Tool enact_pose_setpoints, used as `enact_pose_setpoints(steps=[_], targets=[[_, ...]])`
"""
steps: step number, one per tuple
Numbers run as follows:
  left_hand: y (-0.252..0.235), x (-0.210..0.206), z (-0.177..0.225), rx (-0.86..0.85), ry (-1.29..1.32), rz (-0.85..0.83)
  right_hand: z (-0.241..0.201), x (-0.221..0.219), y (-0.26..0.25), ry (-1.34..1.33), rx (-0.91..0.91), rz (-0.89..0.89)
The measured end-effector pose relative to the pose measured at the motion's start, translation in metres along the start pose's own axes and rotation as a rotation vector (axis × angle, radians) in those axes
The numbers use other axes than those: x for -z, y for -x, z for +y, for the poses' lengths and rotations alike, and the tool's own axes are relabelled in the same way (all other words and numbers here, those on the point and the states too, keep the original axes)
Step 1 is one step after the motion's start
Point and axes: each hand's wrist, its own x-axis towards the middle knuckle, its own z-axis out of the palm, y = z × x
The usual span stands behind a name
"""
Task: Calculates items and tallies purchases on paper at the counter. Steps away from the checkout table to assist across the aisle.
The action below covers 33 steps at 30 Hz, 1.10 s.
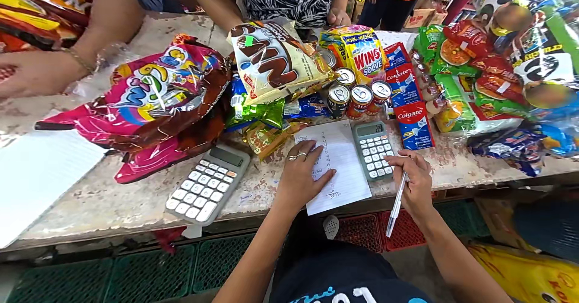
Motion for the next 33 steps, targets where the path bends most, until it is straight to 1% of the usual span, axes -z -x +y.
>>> enact_pose_setpoints(steps=[3, 6, 9, 12, 14, 17, 20, 24, 30, 33], targets=[[0.0, 0.0, 0.0, -0.003, -0.001, 0.004, 0.001, -0.004, 0.002, 0.036, 0.039, 0.017], [0.0, -0.001, 0.0, -0.016, -0.006, 0.022, 0.006, -0.015, 0.002, 0.155, 0.016, -0.064], [0.001, -0.002, 0.0, -0.017, -0.009, 0.024, -0.003, -0.023, -0.002, 0.15, 0.039, -0.061], [0.001, -0.001, 0.0, -0.009, 0.009, 0.008, 0.003, -0.027, -0.001, 0.15, 0.017, -0.098], [0.001, -0.001, 0.0, -0.004, 0.016, 0.008, 0.006, -0.019, -0.001, 0.097, 0.03, -0.066], [0.003, -0.001, -0.002, -0.013, 0.012, 0.014, 0.0, -0.006, 0.002, 0.017, 0.03, 0.007], [0.002, -0.002, -0.002, -0.036, 0.008, 0.024, -0.002, -0.002, 0.003, 0.009, 0.016, 0.033], [0.003, -0.003, -0.003, -0.043, 0.011, 0.033, -0.002, -0.01, 0.001, 0.071, 0.018, 0.016], [0.003, -0.004, -0.005, -0.047, 0.011, 0.039, -0.01, -0.027, -0.021, 0.147, 0.088, -0.032], [0.003, -0.004, -0.005, -0.045, 0.013, 0.042, -0.013, -0.03, -0.029, 0.158, 0.1, -0.019]])
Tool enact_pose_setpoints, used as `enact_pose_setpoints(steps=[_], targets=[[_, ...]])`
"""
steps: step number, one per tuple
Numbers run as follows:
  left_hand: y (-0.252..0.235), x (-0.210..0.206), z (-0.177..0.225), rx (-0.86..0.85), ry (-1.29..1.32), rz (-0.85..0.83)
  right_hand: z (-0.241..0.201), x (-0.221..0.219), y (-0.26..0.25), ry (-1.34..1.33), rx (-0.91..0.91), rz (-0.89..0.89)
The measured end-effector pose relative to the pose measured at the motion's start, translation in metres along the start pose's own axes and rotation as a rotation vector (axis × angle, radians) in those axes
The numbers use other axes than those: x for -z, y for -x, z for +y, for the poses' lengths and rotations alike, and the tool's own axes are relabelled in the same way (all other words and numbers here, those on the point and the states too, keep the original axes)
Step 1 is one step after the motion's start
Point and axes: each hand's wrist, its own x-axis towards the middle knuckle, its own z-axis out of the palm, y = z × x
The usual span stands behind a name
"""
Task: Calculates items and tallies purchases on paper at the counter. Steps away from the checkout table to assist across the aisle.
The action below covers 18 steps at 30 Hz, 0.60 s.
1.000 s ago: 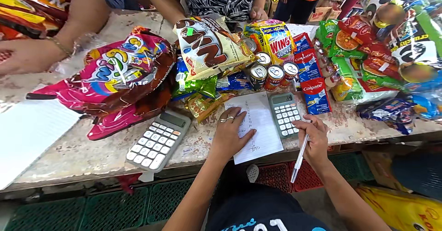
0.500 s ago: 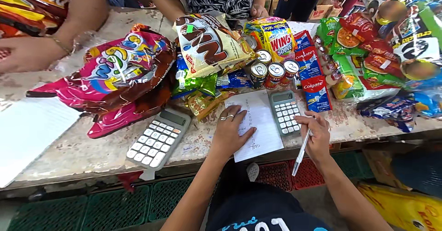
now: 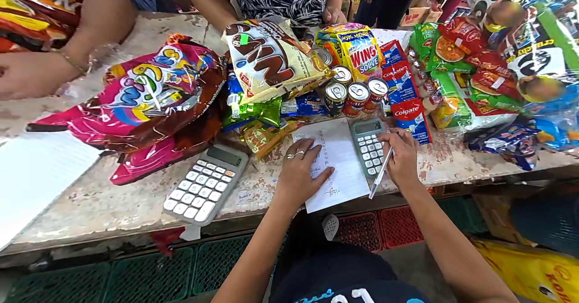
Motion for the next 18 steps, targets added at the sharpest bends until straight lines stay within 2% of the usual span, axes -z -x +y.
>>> enact_pose_setpoints(steps=[8, 13, 18], targets=[[0.0, -0.001, -0.001, 0.013, 0.005, -0.009, 0.003, -0.002, -0.009, 0.027, -0.014, -0.09], [-0.001, 0.003, 0.003, 0.038, -0.009, -0.042, -0.007, 0.016, 0.011, -0.079, 0.014, -0.056], [-0.001, 0.002, 0.002, 0.022, 0.006, -0.021, -0.004, 0.0, 0.025, -0.053, -0.029, -0.116]])
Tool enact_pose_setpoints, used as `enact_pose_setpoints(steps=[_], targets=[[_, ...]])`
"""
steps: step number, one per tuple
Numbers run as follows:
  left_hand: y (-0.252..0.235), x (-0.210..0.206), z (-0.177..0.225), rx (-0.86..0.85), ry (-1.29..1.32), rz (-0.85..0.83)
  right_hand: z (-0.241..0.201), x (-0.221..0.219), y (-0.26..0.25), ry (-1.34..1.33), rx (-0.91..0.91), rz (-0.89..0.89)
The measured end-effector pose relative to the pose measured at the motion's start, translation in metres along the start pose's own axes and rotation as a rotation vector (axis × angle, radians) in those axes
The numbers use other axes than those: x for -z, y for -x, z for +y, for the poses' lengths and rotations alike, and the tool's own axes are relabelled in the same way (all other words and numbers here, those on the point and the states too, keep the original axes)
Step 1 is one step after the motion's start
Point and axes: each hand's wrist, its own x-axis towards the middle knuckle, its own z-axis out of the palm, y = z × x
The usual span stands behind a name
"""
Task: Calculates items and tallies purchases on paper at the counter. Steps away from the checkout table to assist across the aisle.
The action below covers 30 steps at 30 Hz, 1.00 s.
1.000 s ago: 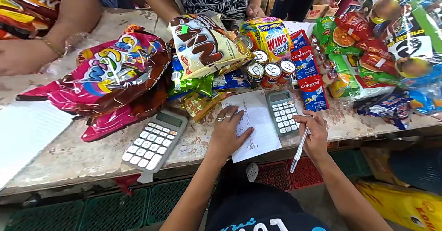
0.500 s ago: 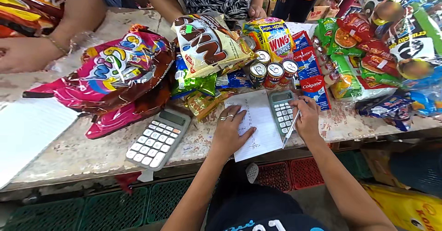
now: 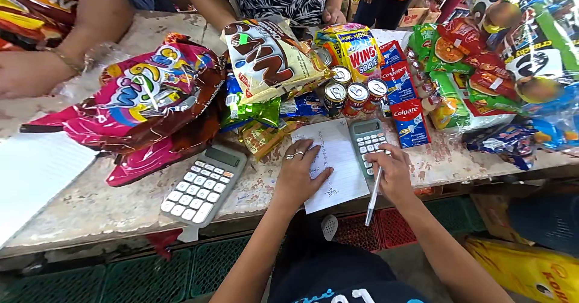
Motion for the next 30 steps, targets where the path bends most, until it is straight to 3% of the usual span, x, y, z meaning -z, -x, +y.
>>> enact_pose_setpoints(steps=[4, 9, 14, 22, 30], targets=[[-0.001, 0.002, 0.001, 0.01, 0.005, -0.009, 0.007, 0.007, 0.003, -0.035, -0.016, -0.003], [0.0, 0.0, 0.0, 0.005, 0.015, 0.006, 0.033, 0.036, 0.025, -0.031, -0.09, 0.187], [0.0, -0.001, 0.001, 0.004, 0.009, 0.015, 0.055, 0.028, 0.046, 0.006, -0.131, 0.113], [0.002, -0.003, -0.002, -0.022, 0.013, 0.041, 0.045, 0.03, 0.034, -0.079, -0.141, 0.178], [0.001, -0.001, 0.0, -0.008, 0.016, 0.028, 0.002, 0.011, 0.003, -0.062, -0.021, 0.074]])
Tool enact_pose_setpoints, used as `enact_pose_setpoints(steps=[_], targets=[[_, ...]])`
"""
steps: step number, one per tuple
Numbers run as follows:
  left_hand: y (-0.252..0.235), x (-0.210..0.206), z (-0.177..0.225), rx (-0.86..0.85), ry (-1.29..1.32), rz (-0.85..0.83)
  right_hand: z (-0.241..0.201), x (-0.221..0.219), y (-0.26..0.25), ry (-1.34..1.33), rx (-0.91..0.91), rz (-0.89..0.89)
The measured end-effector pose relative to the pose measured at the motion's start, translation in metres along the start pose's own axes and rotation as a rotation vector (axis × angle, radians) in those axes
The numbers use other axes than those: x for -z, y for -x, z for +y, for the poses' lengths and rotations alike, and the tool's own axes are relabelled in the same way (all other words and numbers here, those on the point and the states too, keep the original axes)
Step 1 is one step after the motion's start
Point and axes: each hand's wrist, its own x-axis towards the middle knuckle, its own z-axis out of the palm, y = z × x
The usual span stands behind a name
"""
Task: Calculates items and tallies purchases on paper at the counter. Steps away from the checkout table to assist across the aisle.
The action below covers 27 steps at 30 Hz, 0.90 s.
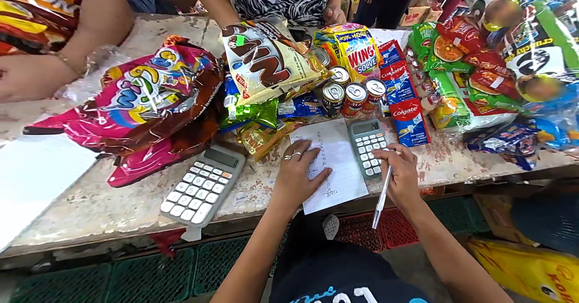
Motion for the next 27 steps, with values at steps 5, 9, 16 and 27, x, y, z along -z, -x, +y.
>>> enact_pose_setpoints(steps=[5, 9, 16, 27], targets=[[0.0, -0.001, -0.001, -0.011, 0.006, 0.015, 0.004, -0.028, -0.007, 0.092, 0.033, -0.076], [0.0, 0.0, 0.0, 0.013, 0.015, -0.003, 0.003, 0.002, 0.001, 0.005, 0.046, -0.025], [0.001, -0.001, 0.0, 0.005, 0.005, 0.012, 0.012, 0.018, 0.026, -0.059, 0.002, 0.004], [0.002, -0.002, -0.001, -0.015, 0.03, 0.04, 0.06, 0.022, 0.034, 0.089, -0.105, 0.084]])
